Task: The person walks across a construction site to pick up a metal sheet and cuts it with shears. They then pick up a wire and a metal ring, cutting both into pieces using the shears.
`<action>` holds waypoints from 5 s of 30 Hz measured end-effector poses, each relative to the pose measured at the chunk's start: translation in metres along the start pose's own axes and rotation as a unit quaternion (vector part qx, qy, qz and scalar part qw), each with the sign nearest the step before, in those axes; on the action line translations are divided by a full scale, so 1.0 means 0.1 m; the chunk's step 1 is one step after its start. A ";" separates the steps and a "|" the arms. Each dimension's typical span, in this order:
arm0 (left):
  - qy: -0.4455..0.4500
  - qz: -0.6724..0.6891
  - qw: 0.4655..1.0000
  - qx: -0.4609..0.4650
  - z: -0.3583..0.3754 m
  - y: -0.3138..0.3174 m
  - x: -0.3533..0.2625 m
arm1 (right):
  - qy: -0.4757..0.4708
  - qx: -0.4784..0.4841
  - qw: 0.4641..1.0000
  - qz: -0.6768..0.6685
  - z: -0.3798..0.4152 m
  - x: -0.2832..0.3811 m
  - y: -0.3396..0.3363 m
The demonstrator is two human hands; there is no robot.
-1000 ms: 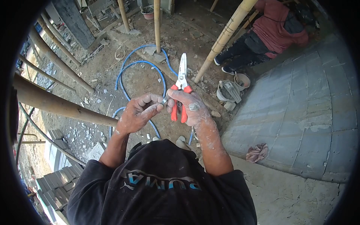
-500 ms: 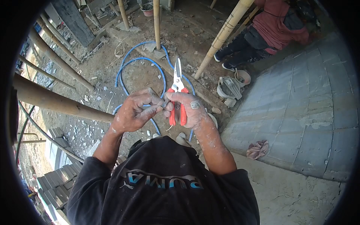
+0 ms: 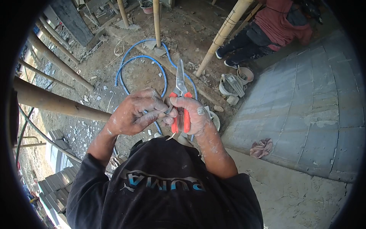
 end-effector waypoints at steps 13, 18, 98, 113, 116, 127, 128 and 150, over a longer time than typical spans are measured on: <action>-0.134 0.289 0.947 -0.044 0.21 0.13 0.51 | -0.072 -0.107 0.977 0.169 0.00 0.15 -0.03; -0.143 0.533 0.825 -0.124 0.33 0.26 0.76 | -0.215 -0.162 0.846 0.460 0.05 0.60 0.12; -0.087 0.643 0.704 -0.290 -0.01 0.58 0.82 | -0.234 -0.161 0.675 0.681 0.10 0.64 0.50; -0.140 0.614 0.726 -0.276 0.00 0.55 0.82 | -0.230 -0.151 0.635 0.722 0.07 0.71 0.56; -0.147 0.595 0.733 -0.295 0.01 0.56 0.85 | -0.224 -0.156 0.634 0.723 0.06 0.70 0.57; -0.072 0.539 0.757 -0.364 -0.01 0.55 0.83 | -0.223 -0.199 0.586 0.753 0.09 0.67 0.64; -0.070 0.533 0.758 -0.369 -0.01 0.55 0.83 | -0.226 -0.197 0.586 0.753 0.09 0.67 0.64; -0.171 0.152 0.921 -0.316 -0.09 0.12 0.44 | -0.175 0.028 0.974 0.140 -0.15 0.42 0.12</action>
Point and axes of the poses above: each hand's wrist, its own z-axis away from the middle knuckle, its own y-axis out of the palm, x = y × z, the point moved 7 cm from there along -z, towards the middle knuckle, and after that the axes turned 10 degrees about x, right-handed, at the moved point
